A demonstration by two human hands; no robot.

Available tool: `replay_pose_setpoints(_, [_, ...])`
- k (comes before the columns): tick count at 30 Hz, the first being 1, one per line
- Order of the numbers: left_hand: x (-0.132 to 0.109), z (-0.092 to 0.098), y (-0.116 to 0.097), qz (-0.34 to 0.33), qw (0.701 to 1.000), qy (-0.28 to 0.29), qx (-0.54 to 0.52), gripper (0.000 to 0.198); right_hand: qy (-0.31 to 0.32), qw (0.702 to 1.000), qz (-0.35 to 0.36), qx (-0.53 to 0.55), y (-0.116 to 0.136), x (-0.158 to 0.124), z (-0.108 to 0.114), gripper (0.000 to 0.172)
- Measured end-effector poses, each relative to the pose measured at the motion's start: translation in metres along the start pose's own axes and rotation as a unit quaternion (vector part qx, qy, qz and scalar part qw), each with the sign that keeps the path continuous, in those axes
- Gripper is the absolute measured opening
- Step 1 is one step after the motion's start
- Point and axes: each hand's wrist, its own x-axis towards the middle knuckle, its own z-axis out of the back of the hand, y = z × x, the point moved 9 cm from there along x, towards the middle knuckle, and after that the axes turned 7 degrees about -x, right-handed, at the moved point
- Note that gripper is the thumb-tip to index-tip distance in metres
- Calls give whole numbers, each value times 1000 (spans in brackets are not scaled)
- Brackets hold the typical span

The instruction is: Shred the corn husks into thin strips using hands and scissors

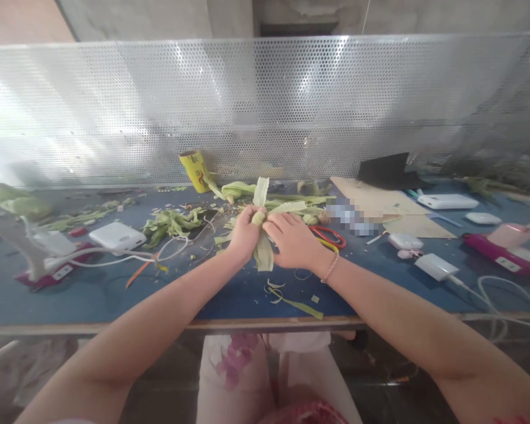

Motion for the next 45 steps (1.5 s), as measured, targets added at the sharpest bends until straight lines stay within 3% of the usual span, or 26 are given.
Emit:
replay_pose_setpoints(5, [-1, 3, -3, 2, 1000, -16, -20, 12, 5, 999, 22, -40, 12, 1, 0, 20])
replay_pose_setpoints(12, [-1, 1, 0, 40, 999, -20, -28, 16, 14, 997, 68, -32, 13, 3, 4, 23])
replay_pose_setpoints(15, [-1, -1, 1, 45, 999, -10, -20, 16, 28, 997, 65, 5, 9, 2, 2, 20])
replay_pose_setpoints(18, [1, -2, 2, 40, 999, 9, 7, 15, 10, 995, 17, 96, -3, 2, 3, 13])
replay_pose_setpoints(21, [2, -8, 2, 23, 997, 56, 42, 11, -33, 980, -63, 184, -22, 0, 9, 16])
replay_pose_setpoints(25, [4, -12, 0, -18, 993, 86, 80, 5, -86, 969, -122, 196, -38, -2, 19, 23])
replay_pose_setpoints(31, [4, -12, -13, -93, 977, 82, 173, 5, -129, 962, -130, 203, -45, -3, 24, 14])
replay_pose_setpoints(39, [1, -12, -26, -169, 955, 72, 231, 13, -124, 961, -62, 239, -38, -4, 22, 9])
replay_pose_setpoints(45, [-2, -12, -35, -213, 943, 63, 247, 13, -122, 943, -124, 284, -44, -4, 16, 8])
